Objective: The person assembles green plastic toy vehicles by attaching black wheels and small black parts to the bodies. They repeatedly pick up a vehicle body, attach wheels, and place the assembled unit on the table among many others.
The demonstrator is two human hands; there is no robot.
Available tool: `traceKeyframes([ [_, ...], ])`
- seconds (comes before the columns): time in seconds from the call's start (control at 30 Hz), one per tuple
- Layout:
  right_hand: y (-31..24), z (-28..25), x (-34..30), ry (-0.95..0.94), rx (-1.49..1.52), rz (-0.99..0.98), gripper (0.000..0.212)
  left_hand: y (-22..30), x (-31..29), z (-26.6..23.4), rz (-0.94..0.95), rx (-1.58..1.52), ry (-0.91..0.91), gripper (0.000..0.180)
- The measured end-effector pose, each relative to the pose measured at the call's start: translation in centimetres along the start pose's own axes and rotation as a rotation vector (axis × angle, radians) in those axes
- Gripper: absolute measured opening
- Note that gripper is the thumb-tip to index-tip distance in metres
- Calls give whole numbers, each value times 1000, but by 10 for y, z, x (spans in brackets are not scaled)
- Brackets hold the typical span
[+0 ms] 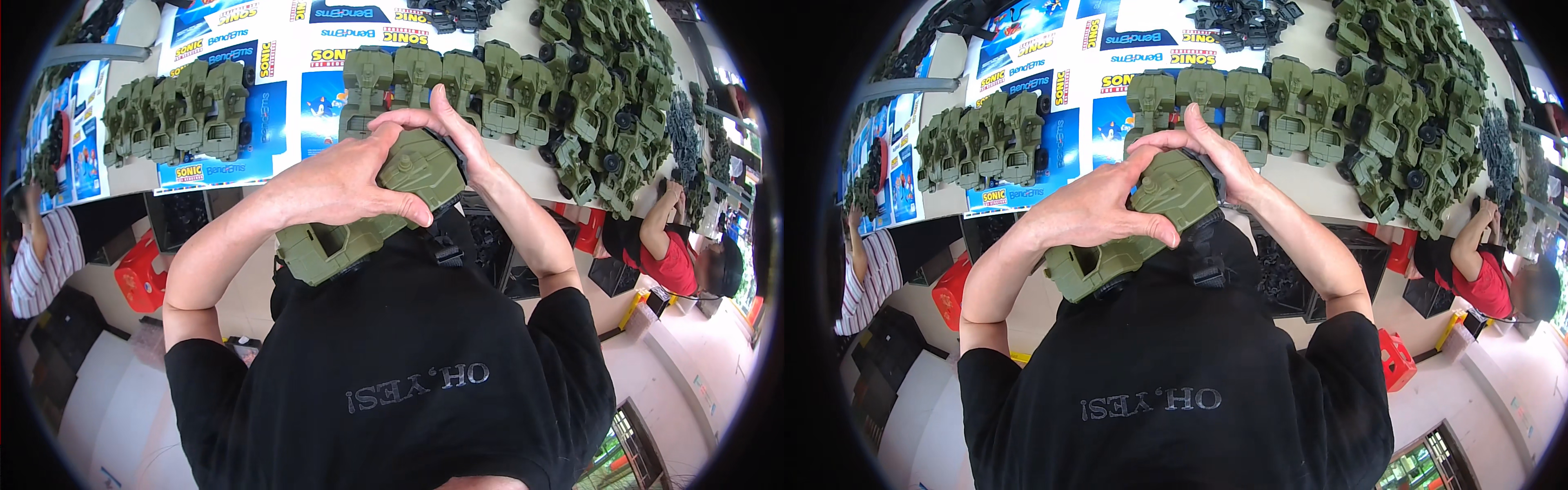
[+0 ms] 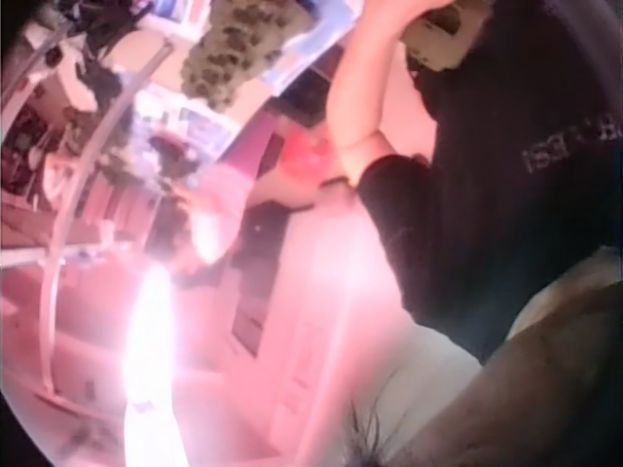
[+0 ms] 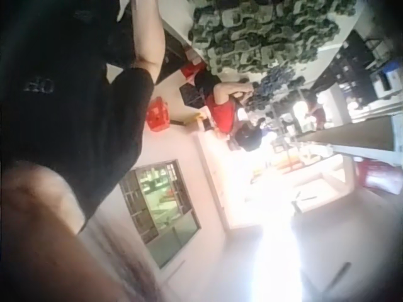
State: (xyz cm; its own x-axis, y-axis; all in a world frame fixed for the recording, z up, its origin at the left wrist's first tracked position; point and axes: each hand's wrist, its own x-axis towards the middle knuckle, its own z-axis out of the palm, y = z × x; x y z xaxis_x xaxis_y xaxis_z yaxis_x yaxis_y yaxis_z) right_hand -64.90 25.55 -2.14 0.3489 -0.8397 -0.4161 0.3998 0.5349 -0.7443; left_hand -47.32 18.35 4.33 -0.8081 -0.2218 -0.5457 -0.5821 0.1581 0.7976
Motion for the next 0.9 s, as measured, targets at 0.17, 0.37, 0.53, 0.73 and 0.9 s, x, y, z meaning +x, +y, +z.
traceKeyframes([
  [0.17, 8, 6, -7, 16, -2, 10, 83, -2, -1, 6, 153, -146, 45, 89],
  [0.37, 24, 38, -53, 88, -229, -304, 59, 5, -19, 7, 335, 321, -91, 81],
  [0.53, 32, 46, -56, 117, -470, -606, 46, -2, -34, 15, 453, 476, -39, 85],
  [0.73, 28, 49, -46, 47, -543, -685, 37, -8, -36, 17, 473, 481, -34, 86],
  [0.9, 33, 53, -43, 39, -540, -744, 36, -3, -43, 15, 370, 540, -97, 91],
])
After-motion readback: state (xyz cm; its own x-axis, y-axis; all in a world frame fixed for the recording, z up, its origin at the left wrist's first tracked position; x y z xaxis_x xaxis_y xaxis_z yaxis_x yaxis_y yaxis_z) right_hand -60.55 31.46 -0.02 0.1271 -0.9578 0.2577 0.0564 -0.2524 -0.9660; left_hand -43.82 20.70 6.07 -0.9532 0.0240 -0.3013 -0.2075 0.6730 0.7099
